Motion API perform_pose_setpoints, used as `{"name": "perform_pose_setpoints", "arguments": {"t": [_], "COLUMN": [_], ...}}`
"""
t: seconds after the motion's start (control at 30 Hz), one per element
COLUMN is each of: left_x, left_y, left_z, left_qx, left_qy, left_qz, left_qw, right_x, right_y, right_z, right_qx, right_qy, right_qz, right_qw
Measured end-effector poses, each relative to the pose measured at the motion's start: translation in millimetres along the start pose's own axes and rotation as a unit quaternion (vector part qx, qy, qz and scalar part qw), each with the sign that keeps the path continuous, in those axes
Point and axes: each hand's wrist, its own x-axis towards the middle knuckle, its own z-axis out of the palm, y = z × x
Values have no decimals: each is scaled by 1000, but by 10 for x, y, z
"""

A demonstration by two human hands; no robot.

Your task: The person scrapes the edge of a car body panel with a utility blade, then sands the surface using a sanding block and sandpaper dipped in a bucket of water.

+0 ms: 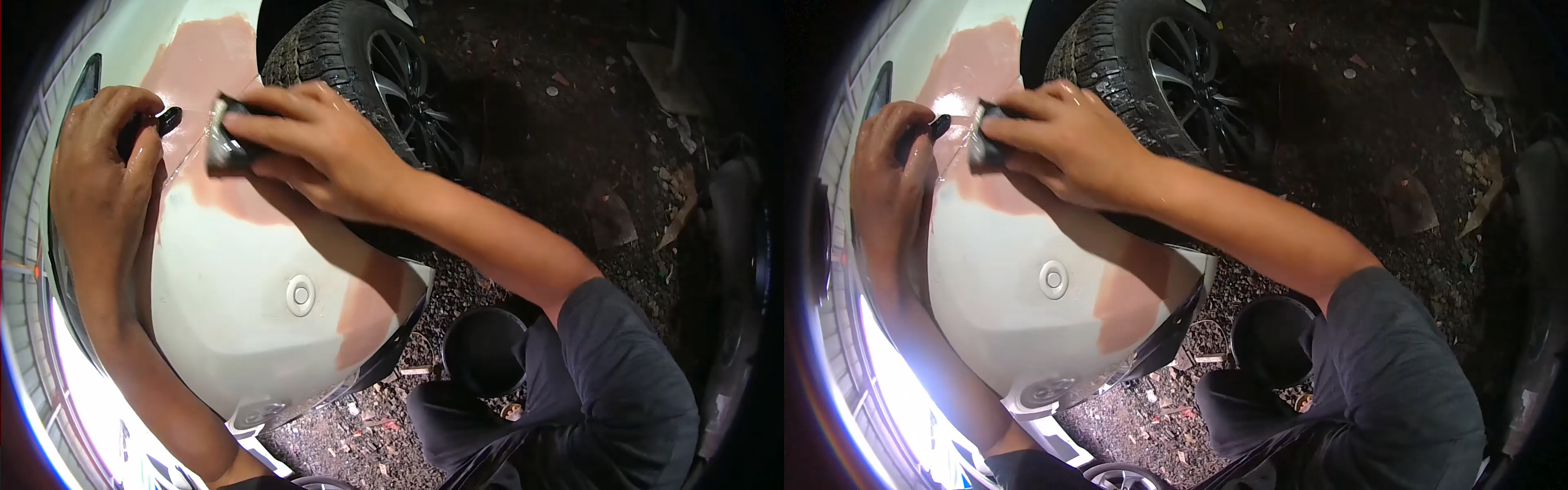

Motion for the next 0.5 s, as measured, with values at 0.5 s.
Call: {"name": "perform_pose_setpoints", "arguments": {"t": [0.5], "left_x": [0], "left_y": [27], "left_z": [-9], "left_qx": [-15], "left_qy": [10], "left_qz": [-8], "left_qw": [1000], "right_x": [-764], "right_y": [-304], "right_z": [-109], "right_qx": [31], "right_qy": [-57], "right_qz": [0], "right_qw": [998]}}
